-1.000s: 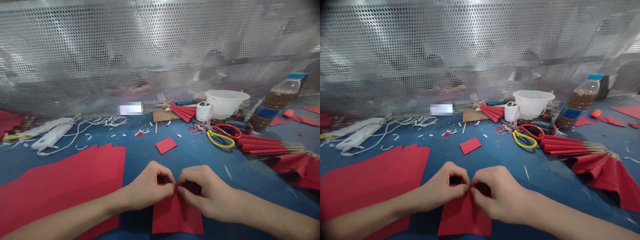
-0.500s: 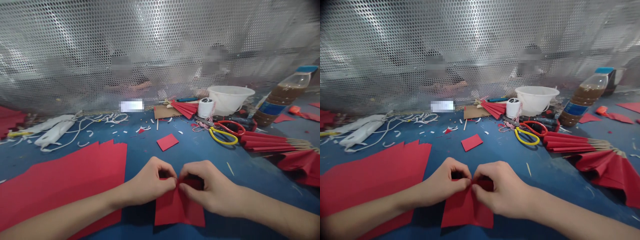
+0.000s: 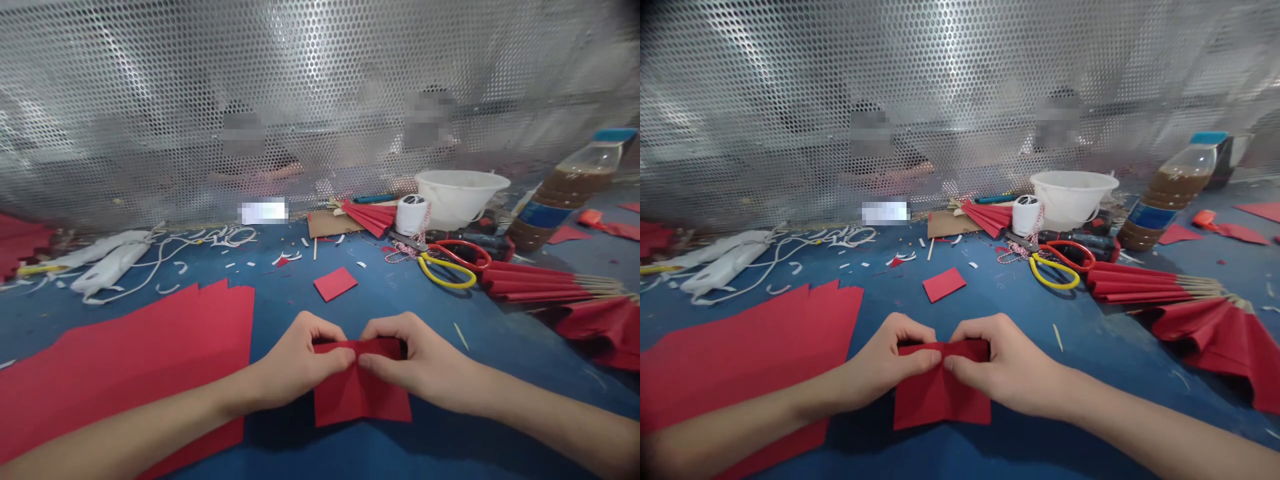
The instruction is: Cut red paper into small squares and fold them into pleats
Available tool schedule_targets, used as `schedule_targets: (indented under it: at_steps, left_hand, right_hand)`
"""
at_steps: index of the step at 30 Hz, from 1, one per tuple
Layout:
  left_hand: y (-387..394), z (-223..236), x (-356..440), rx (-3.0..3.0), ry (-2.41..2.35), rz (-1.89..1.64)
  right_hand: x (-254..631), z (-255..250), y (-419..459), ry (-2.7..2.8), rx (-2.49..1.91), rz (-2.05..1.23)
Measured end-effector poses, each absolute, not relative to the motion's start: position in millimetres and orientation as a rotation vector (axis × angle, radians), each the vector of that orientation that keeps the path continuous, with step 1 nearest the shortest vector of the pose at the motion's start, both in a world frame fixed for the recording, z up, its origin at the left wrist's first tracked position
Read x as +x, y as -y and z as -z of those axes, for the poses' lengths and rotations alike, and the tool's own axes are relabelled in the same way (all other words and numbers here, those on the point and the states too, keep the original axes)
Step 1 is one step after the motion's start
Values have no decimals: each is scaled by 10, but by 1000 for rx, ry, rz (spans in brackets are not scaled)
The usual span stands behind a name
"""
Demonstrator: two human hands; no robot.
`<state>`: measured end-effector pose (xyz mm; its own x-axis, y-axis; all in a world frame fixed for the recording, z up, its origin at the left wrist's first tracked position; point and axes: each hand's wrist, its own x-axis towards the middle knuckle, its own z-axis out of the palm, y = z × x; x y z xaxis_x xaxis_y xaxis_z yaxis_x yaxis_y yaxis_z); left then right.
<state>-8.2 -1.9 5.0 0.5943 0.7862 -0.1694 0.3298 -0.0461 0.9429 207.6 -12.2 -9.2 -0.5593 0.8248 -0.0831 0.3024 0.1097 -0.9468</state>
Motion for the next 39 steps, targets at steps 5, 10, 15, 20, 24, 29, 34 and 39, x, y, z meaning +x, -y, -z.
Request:
schedule_targets:
  at_steps: [5,10,15,20,24,29,34,39]
  left_hand:
    - [10,-56,-62,1700,-980,-475]
    - [1,-57,-51,1741,-986,-467]
    - [1,-42,-60,1762,-987,-462]
    - [-2,-35,-72,1743,-969,-445]
    - [-4,-50,-72,1693,-965,-446]
    - [-2,-42,-69,1713,-1009,-529]
    - [7,-18,-54,1742,-1047,-522]
    - [1,5,-50,1801,-1057,-481]
  right_hand:
    - [2069,74,150,2041,-1074,-1314]
    - [2059,70,173,2163,-1031,-1040]
    - [2061,80,189,2185,-907,-853]
    - [2063,64,173,2120,-981,-1104]
    - [2057,46,147,2037,-1058,-1246]
    - [2060,54,103,1957,-1090,-1393]
    - [2063,70,112,2037,-1092,-1269]
    - [2057,87,157,2141,-1040,-1031]
